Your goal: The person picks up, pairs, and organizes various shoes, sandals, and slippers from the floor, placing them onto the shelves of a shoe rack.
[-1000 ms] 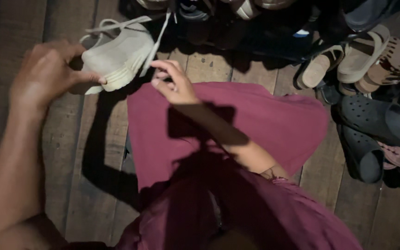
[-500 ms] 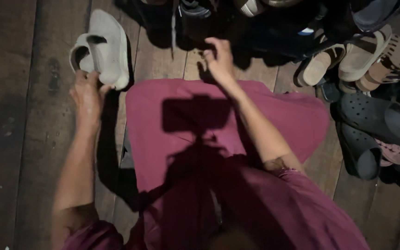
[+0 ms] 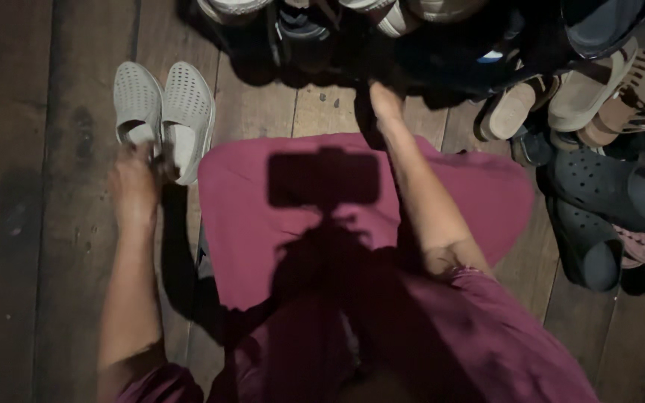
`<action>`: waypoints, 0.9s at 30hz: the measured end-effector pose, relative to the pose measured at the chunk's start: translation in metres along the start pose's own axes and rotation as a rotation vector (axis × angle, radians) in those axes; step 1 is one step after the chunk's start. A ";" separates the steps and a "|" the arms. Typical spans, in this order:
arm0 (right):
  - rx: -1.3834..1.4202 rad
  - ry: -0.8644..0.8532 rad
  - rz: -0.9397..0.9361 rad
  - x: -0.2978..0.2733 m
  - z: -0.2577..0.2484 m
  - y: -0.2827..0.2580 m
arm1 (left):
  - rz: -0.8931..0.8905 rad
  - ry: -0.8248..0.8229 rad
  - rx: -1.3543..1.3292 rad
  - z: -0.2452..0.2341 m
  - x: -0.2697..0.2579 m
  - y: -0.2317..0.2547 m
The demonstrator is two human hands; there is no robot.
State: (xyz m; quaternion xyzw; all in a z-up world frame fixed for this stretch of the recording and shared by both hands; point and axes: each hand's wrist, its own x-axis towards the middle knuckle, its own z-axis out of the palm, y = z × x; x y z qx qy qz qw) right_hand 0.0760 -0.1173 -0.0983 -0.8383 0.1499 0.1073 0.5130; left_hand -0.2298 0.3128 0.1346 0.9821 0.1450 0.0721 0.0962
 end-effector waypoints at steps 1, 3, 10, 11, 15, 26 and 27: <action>0.120 0.041 -0.041 -0.004 0.003 -0.001 | 0.037 0.080 -0.018 -0.008 0.008 0.014; 0.360 0.121 -0.127 -0.008 0.013 -0.006 | 0.075 0.204 -0.188 -0.005 0.044 0.053; 1.016 0.058 0.230 0.007 0.018 -0.020 | 0.261 -0.112 -0.541 0.114 0.140 0.192; 1.046 0.036 0.266 0.009 0.019 -0.024 | 0.211 -0.120 -0.467 0.138 0.151 0.203; 0.981 -0.088 0.282 0.003 0.012 -0.038 | 0.113 0.107 -0.556 0.239 0.188 0.228; 0.761 -0.385 0.374 -0.025 -0.005 -0.036 | -0.075 -0.043 -0.476 0.228 0.168 0.243; 0.734 -0.402 0.377 -0.031 -0.006 -0.024 | -0.051 -0.001 -0.414 0.212 0.157 0.246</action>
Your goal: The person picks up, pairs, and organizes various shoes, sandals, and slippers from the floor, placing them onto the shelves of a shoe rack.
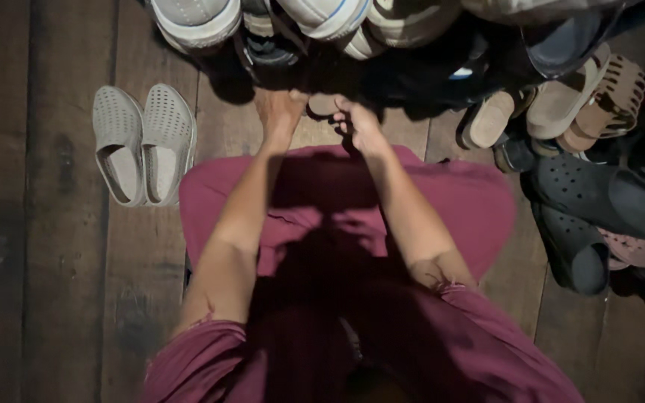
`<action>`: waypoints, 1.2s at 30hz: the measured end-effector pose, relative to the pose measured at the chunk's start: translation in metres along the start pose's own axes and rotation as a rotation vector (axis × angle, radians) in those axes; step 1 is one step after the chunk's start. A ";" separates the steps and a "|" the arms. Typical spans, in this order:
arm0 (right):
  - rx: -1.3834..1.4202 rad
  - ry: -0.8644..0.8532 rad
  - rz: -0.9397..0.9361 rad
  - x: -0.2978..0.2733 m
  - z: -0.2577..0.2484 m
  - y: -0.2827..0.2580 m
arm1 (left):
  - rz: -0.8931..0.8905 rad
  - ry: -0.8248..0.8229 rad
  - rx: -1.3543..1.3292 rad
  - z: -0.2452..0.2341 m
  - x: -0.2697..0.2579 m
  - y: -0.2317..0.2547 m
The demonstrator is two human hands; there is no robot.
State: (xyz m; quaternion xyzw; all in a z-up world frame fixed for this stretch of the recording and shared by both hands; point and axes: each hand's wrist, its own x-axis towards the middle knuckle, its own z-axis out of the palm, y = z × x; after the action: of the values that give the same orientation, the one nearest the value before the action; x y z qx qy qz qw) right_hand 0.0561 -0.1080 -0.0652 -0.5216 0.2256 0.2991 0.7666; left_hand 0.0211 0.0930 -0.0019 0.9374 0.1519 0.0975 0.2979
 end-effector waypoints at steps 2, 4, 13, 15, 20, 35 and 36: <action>-0.035 -0.019 -0.048 -0.013 -0.006 0.010 | 0.065 0.077 0.121 -0.023 -0.021 0.012; -0.078 -0.029 -0.088 -0.044 0.004 0.008 | 0.053 0.092 0.092 -0.039 -0.040 0.021; -0.328 -0.072 -0.204 -0.083 -0.007 0.054 | 0.056 -0.241 0.313 -0.078 -0.095 0.018; -0.295 -0.109 -0.224 -0.082 -0.021 0.066 | 0.074 -0.293 0.351 -0.076 -0.112 0.007; -0.462 0.030 -0.182 -0.113 -0.023 0.076 | 0.226 -0.307 0.461 -0.075 -0.143 -0.008; -0.837 0.301 -0.627 -0.111 -0.013 0.066 | 0.324 -0.358 0.360 -0.059 -0.171 -0.018; -0.765 0.235 -0.654 -0.104 -0.009 0.064 | 0.294 -0.374 0.369 -0.058 -0.170 -0.014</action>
State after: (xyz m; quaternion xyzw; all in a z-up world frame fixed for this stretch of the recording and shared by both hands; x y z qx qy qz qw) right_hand -0.0631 -0.1225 -0.0423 -0.8380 0.0097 0.0446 0.5438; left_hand -0.1573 0.0760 0.0212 0.9893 -0.0278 -0.0639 0.1278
